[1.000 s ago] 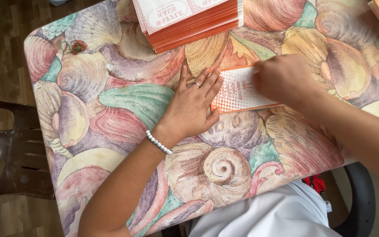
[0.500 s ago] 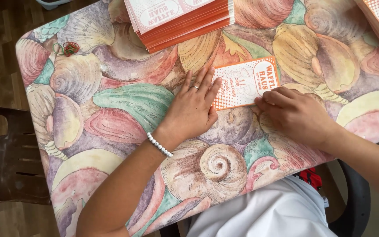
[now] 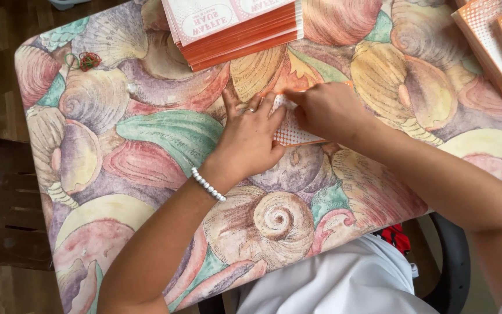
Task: Folding flat paper bags along pre-scored lines and stacking them on a table.
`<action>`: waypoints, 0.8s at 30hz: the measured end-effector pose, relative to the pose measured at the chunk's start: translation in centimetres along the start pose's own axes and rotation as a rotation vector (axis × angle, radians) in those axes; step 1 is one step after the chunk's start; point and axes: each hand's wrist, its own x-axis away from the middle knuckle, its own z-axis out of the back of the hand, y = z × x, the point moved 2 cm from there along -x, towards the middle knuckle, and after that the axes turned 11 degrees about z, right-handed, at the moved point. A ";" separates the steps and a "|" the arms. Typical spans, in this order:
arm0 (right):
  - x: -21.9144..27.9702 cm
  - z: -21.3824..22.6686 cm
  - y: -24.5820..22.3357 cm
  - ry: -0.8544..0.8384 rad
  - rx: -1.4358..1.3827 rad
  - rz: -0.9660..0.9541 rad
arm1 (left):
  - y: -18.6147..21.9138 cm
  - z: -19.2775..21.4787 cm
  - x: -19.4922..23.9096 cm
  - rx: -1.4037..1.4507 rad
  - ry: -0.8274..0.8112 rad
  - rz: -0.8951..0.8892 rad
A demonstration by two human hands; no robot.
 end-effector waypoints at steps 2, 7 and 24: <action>2.0 -1.3 2.9 -0.038 0.009 -0.118 | -1.6 -1.8 -0.6 0.035 0.026 -0.008; 6.4 -1.4 6.8 -0.031 0.012 -0.337 | -2.2 -5.0 -4.3 0.032 0.183 0.023; 5.0 7.2 3.7 0.243 -0.134 0.269 | -0.6 2.3 -3.5 0.468 0.181 0.046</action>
